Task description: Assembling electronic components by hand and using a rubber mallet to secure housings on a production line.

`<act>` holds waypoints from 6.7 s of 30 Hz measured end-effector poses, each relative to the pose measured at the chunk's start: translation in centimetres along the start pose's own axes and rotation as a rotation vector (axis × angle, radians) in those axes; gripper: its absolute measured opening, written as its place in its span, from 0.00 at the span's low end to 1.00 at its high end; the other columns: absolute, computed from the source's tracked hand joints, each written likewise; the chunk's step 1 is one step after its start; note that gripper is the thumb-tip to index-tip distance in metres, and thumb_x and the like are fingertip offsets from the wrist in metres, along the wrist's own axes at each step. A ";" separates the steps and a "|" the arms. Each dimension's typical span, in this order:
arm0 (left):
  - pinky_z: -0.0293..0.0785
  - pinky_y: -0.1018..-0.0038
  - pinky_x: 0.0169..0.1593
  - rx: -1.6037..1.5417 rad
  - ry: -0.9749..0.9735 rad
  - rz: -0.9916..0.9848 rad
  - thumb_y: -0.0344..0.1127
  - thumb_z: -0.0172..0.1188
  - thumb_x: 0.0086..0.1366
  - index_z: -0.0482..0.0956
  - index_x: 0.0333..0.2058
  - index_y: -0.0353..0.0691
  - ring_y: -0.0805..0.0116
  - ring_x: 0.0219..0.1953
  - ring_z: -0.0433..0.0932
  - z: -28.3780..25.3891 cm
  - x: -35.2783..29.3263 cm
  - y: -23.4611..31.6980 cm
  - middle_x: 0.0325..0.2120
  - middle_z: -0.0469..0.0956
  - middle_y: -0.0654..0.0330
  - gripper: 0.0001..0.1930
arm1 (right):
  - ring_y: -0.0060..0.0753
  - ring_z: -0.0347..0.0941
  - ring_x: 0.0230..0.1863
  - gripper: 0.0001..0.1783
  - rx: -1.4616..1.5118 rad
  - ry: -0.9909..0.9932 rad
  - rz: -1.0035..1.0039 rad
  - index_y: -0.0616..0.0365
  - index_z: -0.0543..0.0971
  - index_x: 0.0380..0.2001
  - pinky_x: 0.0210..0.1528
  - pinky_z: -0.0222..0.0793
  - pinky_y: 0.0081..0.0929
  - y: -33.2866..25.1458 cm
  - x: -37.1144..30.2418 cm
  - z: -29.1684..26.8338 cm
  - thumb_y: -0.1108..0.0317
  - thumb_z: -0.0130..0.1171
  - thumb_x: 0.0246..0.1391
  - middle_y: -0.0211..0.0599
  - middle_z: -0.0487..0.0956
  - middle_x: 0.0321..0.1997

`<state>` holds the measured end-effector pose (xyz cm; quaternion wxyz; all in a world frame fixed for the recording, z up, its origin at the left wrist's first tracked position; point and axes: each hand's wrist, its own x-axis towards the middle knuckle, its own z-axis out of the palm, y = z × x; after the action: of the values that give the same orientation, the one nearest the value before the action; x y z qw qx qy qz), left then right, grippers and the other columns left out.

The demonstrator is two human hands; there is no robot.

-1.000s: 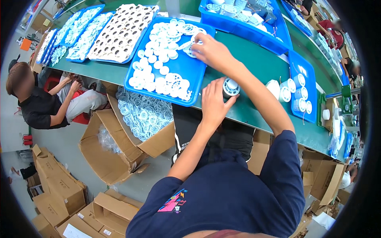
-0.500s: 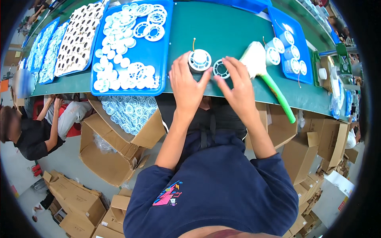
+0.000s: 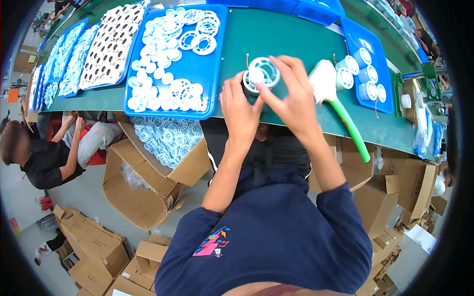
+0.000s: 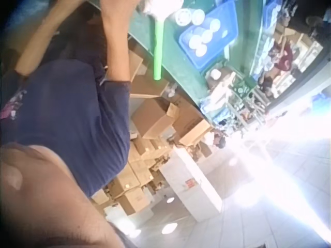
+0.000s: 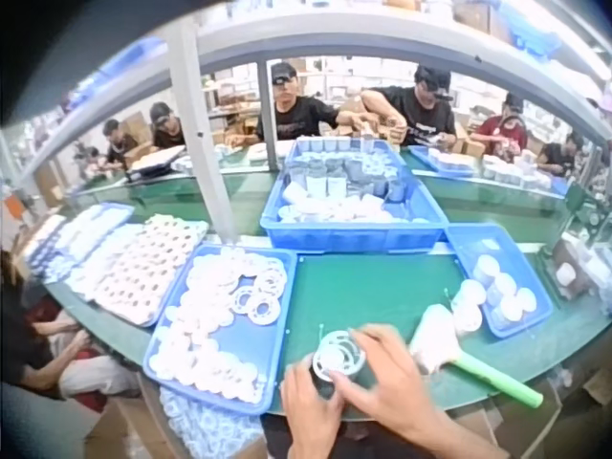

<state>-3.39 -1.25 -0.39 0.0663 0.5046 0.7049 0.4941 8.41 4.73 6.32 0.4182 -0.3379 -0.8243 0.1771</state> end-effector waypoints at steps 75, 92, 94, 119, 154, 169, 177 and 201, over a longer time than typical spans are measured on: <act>0.72 0.57 0.56 -0.147 -0.012 0.080 0.41 0.77 0.57 0.74 0.60 0.37 0.50 0.53 0.78 -0.4 0.5 0.2 0.52 0.79 0.51 0.35 | 0.21 0.70 0.26 0.18 0.001 -0.255 0.537 0.65 0.79 0.51 0.29 0.64 0.24 0.3 0.6 -9.4 0.59 0.57 0.72 0.33 0.76 0.24; 0.72 0.58 0.59 -0.104 -0.078 0.044 0.39 0.80 0.54 0.70 0.63 0.36 0.49 0.55 0.78 -0.8 0.6 -0.2 0.52 0.79 0.48 0.41 | 0.63 0.77 0.37 0.24 -0.316 -0.582 0.262 0.61 0.82 0.48 0.38 0.70 0.49 -1.1 8.7 -8.4 0.48 0.53 0.71 0.56 0.81 0.32; 0.72 0.57 0.59 -0.266 -0.032 -0.067 0.37 0.81 0.53 0.61 0.68 0.33 0.49 0.55 0.79 -0.4 0.3 0.1 0.50 0.81 0.48 0.48 | 0.62 0.79 0.38 0.25 -0.212 -0.405 0.088 0.60 0.83 0.48 0.39 0.73 0.49 -1.8 9.0 -7.7 0.47 0.54 0.71 0.57 0.82 0.34; 0.69 0.56 0.61 -0.174 -0.096 0.022 0.35 0.78 0.55 0.58 0.71 0.38 0.50 0.56 0.78 -0.5 0.0 -0.7 0.54 0.80 0.50 0.49 | 0.58 0.77 0.30 0.16 -0.154 -0.225 0.420 0.65 0.80 0.45 0.33 0.72 0.41 -0.2 -4.3 -10.0 0.60 0.61 0.69 0.53 0.81 0.30; 0.73 0.66 0.60 -0.364 -0.158 0.266 0.27 0.77 0.57 0.71 0.61 0.33 0.61 0.56 0.76 1.6 1.9 7.0 0.54 0.73 0.54 0.35 | 0.57 0.83 0.35 0.33 -0.873 0.210 0.492 0.58 0.72 0.61 0.26 0.81 0.46 15.2 0.6 -7.0 0.56 0.67 0.56 0.54 0.72 0.55; 0.71 0.63 0.61 -0.384 -0.366 0.462 0.34 0.76 0.57 0.72 0.59 0.32 0.52 0.56 0.76 15.2 8.0 16.4 0.52 0.74 0.47 0.33 | 0.60 0.80 0.46 0.30 -0.620 0.425 0.217 0.44 0.69 0.66 0.42 0.79 0.48 14.1 1.4 -25.2 0.56 0.63 0.62 0.43 0.77 0.57; 0.75 0.52 0.56 -0.264 -0.704 0.558 0.34 0.73 0.57 0.67 0.60 0.30 0.34 0.53 0.75 23.0 7.8 18.1 0.54 0.72 0.39 0.35 | 0.56 0.75 0.60 0.35 -0.420 0.004 0.359 0.50 0.70 0.67 0.59 0.73 0.42 28.3 -3.6 -28.5 0.66 0.66 0.56 0.48 0.75 0.61; 0.65 0.54 0.66 -0.128 -0.644 0.724 0.33 0.69 0.62 0.64 0.67 0.33 0.46 0.58 0.75 23.3 6.9 14.8 0.55 0.76 0.45 0.37 | 0.63 0.67 0.67 0.30 -0.613 0.223 0.496 0.69 0.69 0.65 0.69 0.63 0.46 22.4 -2.2 -28.7 0.55 0.53 0.72 0.61 0.69 0.66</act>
<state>16.68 18.81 1.98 0.1357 0.8395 0.3958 0.3466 41.74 19.29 9.06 0.3295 -0.6527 -0.6819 -0.0191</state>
